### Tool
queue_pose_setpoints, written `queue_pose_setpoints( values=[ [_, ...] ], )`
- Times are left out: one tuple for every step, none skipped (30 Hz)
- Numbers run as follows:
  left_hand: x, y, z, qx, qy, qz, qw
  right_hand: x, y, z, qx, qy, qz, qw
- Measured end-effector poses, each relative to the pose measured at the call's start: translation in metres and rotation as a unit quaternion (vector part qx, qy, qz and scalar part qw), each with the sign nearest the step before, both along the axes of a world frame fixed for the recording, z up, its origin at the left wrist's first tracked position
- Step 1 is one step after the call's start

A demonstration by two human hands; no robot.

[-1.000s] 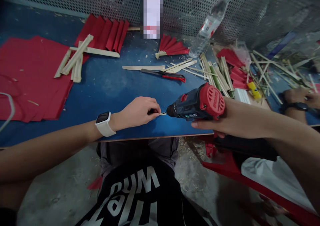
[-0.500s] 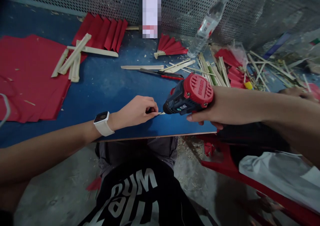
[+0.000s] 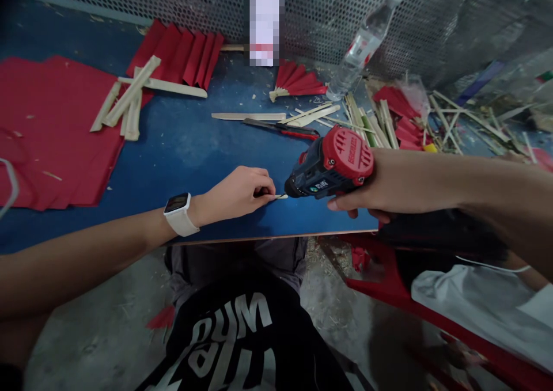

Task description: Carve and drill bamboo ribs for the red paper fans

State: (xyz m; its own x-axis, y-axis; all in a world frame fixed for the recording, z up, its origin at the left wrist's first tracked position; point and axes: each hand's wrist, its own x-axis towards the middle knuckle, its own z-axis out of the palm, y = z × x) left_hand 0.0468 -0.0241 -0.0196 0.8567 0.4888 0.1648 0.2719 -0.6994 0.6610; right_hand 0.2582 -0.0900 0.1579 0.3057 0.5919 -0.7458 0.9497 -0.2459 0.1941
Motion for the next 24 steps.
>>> queue_pose_setpoints(
  values=[
    [0.000, 0.000, 0.000, 0.001, 0.001, 0.001, 1.000, -0.003, 0.000, 0.002, -0.002, 0.003, -0.001, 1.000],
    [0.000, 0.000, 0.000, 0.002, 0.003, 0.002, 1.000, -0.006, 0.001, 0.004, -0.003, 0.014, 0.000, 1.000],
    [0.000, 0.000, -0.001, 0.002, 0.004, 0.002, 1.000, -0.007, 0.001, 0.006, -0.004, 0.022, 0.001, 1.000],
    [0.000, 0.000, -0.001, 0.002, 0.005, 0.002, 1.000, -0.008, 0.001, 0.007, -0.008, 0.025, 0.001, 1.000],
    [0.000, 0.000, -0.001, 0.001, 0.005, 0.001, 1.000, -0.007, 0.001, 0.007, -0.014, 0.028, 0.001, 1.000],
    [0.001, 0.000, -0.001, 0.001, 0.005, 0.001, 1.000, -0.006, 0.002, 0.007, -0.019, 0.030, -0.001, 0.999],
    [0.001, 0.000, -0.001, 0.000, 0.005, 0.000, 1.000, -0.004, 0.002, 0.006, -0.025, 0.036, -0.004, 0.999],
    [0.001, 0.000, -0.001, 0.000, 0.005, -0.002, 1.000, -0.001, 0.003, 0.004, -0.027, 0.047, -0.004, 0.998],
    [0.001, 0.000, -0.001, 0.000, 0.005, -0.003, 1.000, 0.001, 0.003, 0.003, -0.028, 0.061, -0.003, 0.998],
    [0.001, 0.000, -0.001, 0.000, 0.004, -0.003, 1.000, 0.004, 0.003, 0.002, -0.026, 0.073, 0.000, 0.997],
    [0.001, 0.000, -0.001, 0.001, 0.004, -0.004, 1.000, 0.006, 0.004, 0.000, -0.026, 0.069, 0.000, 0.997],
    [0.001, 0.000, -0.002, 0.003, 0.003, -0.004, 1.000, 0.007, 0.004, 0.000, -0.028, 0.063, -0.001, 0.998],
    [0.000, 0.001, -0.002, 0.004, 0.003, -0.005, 1.000, 0.008, 0.004, 0.000, -0.030, 0.064, 0.000, 0.998],
    [0.000, 0.001, -0.002, 0.005, 0.002, -0.005, 1.000, 0.009, 0.004, 0.000, -0.032, 0.072, 0.000, 0.997],
    [0.000, 0.001, -0.002, 0.005, 0.002, -0.005, 1.000, 0.010, 0.004, 0.001, -0.036, 0.086, 0.000, 0.996],
    [0.000, 0.001, -0.003, 0.005, 0.000, -0.006, 1.000, 0.010, 0.004, 0.002, -0.038, 0.097, 0.000, 0.995],
    [0.000, 0.000, -0.003, 0.005, -0.002, -0.005, 1.000, 0.010, 0.004, 0.003, -0.041, 0.109, 0.002, 0.993],
    [0.000, 0.000, -0.003, 0.005, -0.004, -0.003, 1.000, 0.011, 0.004, 0.005, -0.042, 0.113, 0.003, 0.993],
    [0.000, 0.000, -0.004, 0.005, -0.006, -0.002, 1.000, 0.011, 0.004, 0.006, -0.043, 0.111, 0.005, 0.993],
    [0.000, 0.000, -0.004, 0.005, -0.008, -0.002, 1.000, 0.011, 0.003, 0.008, -0.041, 0.112, 0.008, 0.993],
    [0.000, 0.000, -0.004, 0.005, -0.007, -0.002, 1.000, 0.010, 0.003, 0.009, -0.037, 0.114, 0.012, 0.993],
    [0.000, 0.000, -0.004, 0.005, -0.006, -0.003, 1.000, 0.010, 0.003, 0.010, -0.032, 0.116, 0.017, 0.993],
    [0.000, 0.000, -0.003, 0.003, -0.005, -0.004, 1.000, 0.008, 0.003, 0.011, -0.026, 0.116, 0.021, 0.993],
    [0.000, 0.000, -0.003, 0.002, -0.004, -0.005, 1.000, 0.007, 0.004, 0.011, -0.021, 0.113, 0.025, 0.993]
  ],
)
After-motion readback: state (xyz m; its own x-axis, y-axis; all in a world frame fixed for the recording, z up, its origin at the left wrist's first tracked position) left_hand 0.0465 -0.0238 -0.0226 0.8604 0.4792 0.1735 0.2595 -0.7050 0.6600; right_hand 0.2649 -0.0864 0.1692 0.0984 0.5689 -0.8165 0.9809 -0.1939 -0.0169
